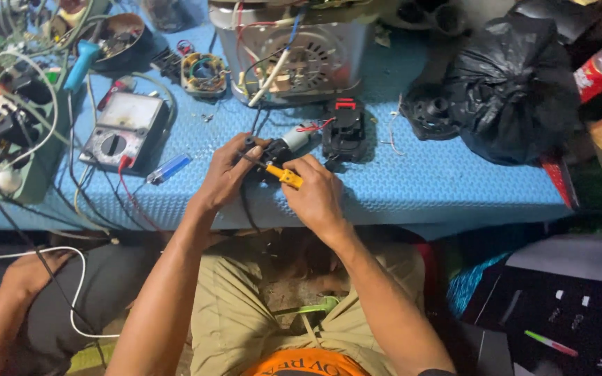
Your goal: Disassembling a small motor and gearbox assembly using a screwdriver on a repair bench.
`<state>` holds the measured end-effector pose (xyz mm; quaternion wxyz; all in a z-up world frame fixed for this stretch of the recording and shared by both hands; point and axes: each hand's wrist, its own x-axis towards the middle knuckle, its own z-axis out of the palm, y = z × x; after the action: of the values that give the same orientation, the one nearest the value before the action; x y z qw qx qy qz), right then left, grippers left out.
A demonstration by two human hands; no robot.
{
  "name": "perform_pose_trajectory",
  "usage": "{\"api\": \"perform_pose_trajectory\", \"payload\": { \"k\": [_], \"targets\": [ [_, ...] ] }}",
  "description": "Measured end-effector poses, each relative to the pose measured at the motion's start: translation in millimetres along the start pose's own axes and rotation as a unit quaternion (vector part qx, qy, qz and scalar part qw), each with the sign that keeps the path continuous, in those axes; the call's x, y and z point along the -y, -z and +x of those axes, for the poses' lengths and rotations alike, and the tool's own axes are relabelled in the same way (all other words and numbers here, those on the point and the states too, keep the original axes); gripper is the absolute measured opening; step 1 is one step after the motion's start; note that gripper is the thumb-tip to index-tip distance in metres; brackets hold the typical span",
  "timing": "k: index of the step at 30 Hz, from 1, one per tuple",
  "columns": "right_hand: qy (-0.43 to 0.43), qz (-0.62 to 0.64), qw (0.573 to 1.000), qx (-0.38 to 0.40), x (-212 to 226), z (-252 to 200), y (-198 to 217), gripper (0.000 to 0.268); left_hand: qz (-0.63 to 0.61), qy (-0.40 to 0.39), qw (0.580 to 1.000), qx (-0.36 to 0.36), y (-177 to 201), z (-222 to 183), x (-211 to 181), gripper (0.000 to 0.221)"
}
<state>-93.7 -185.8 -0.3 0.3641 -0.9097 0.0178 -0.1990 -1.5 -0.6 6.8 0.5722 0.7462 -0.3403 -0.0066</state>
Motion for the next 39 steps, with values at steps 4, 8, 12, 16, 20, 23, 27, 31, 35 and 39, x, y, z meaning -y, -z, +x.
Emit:
{"api": "perform_pose_trajectory", "payload": {
  "k": [4, 8, 12, 16, 20, 23, 27, 31, 35, 39],
  "targets": [
    [-0.014, -0.019, 1.000, 0.017, -2.2, 2.1, 0.3, 0.031, -0.003, -0.001, 1.000, 0.004, -1.5, 1.5, -4.1, 0.030],
    [-0.027, -0.026, 0.999, 0.037, -2.3, 1.9, 1.0, 0.027, 0.012, 0.011, 1.000, 0.010, -1.7, 2.8, -1.8, 0.032],
    [-0.035, -0.035, 0.998, 0.043, -2.2, 0.6, -1.0, 0.028, 0.016, 0.024, 1.000, 0.006, -3.3, 2.5, -9.4, 0.036],
    [-0.027, -0.019, 0.999, 0.022, 0.5, -1.1, 1.4, 0.026, 0.021, 0.022, 0.999, 0.009, -3.9, 3.2, -8.9, 0.035],
    [-0.015, 0.000, 1.000, 0.005, -3.3, -1.2, -0.5, 0.026, 0.023, 0.022, 0.999, 0.005, -5.7, 3.4, -8.6, 0.035],
    [-0.013, -0.007, 1.000, 0.014, -15.5, 0.7, -7.7, 0.026, 0.022, 0.022, 1.000, -0.003, -4.7, 3.4, -0.2, 0.034],
    [-0.029, 0.018, 0.999, 0.038, -11.2, 6.9, -4.0, 0.021, 0.005, 0.015, 1.000, -0.014, -2.6, 2.0, 0.7, 0.029],
    [-0.017, 0.015, 0.999, 0.040, -10.4, 5.4, -4.5, 0.017, 0.003, 0.001, 0.999, -0.035, -0.8, -0.5, 13.0, 0.028],
    [-0.027, -0.030, 0.998, 0.044, -18.5, 7.4, -9.0, 0.017, -0.002, -0.020, 0.999, -0.040, -2.1, -2.4, 21.0, 0.024],
    [-0.057, -0.046, 0.996, 0.058, -17.1, 9.5, -8.7, 0.016, -0.005, -0.042, 0.999, -0.031, -0.3, -1.2, 20.6, 0.020]
  ]
}}
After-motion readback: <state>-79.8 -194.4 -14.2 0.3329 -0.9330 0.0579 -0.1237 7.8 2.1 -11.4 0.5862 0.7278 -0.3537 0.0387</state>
